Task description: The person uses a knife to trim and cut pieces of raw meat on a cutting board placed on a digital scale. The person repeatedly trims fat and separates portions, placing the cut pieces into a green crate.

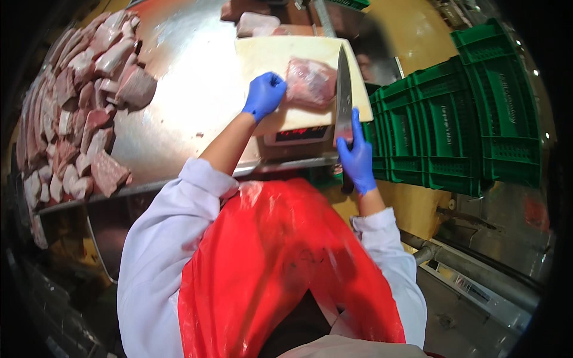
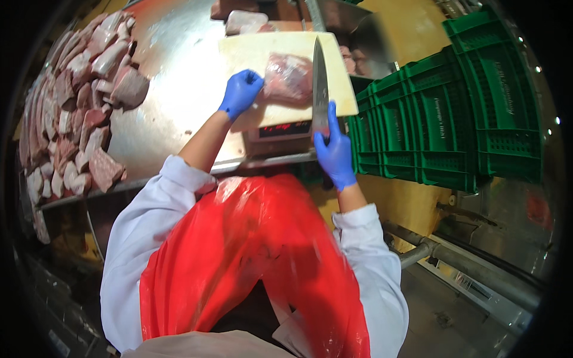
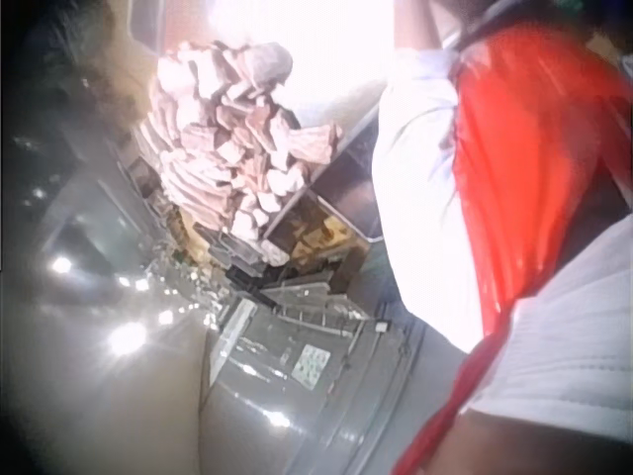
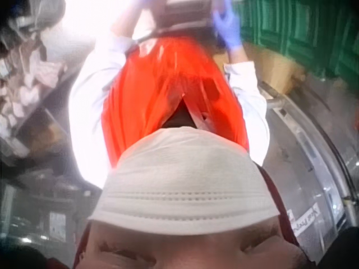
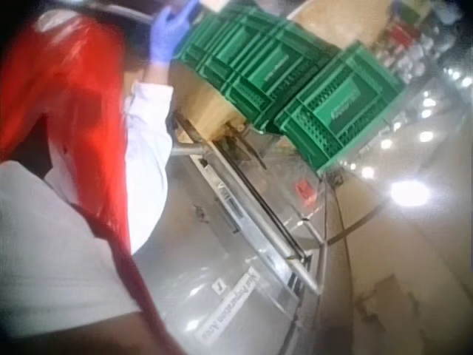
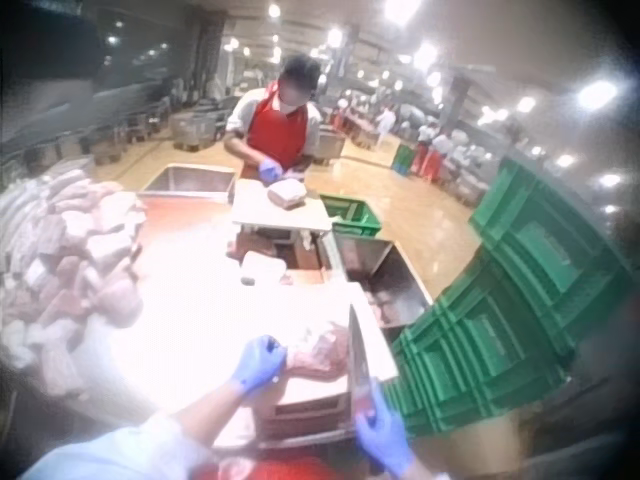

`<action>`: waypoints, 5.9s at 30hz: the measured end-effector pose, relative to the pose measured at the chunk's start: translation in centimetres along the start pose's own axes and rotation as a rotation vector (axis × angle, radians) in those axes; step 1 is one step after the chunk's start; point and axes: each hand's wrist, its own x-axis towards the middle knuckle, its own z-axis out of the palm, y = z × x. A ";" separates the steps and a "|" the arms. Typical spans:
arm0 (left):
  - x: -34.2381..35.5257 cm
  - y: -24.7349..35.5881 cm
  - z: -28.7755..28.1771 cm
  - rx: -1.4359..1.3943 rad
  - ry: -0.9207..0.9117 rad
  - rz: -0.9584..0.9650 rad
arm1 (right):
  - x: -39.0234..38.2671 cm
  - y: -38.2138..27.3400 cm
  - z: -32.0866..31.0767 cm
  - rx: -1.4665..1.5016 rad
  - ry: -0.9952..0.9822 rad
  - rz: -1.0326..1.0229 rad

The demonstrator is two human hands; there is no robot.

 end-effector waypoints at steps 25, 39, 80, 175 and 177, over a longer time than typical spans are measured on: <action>-3.0 -1.4 -3.3 0.268 0.174 0.200 | -5.1 -1.4 -5.1 -0.731 -0.496 -0.162; -4.1 -1.8 -0.5 0.496 0.067 0.582 | 7.0 -5.3 8.3 -0.682 -0.355 -0.135; 6.8 0.0 -2.8 -0.030 -0.368 0.097 | 10.5 5.1 2.3 0.232 0.007 -0.020; 11.6 -4.2 -5.4 0.542 -0.410 0.890 | 6.0 -14.3 16.5 -0.801 -0.268 0.453; 11.8 -4.1 -5.7 0.536 -0.395 0.892 | 3.8 -15.0 15.6 -0.833 -0.346 0.493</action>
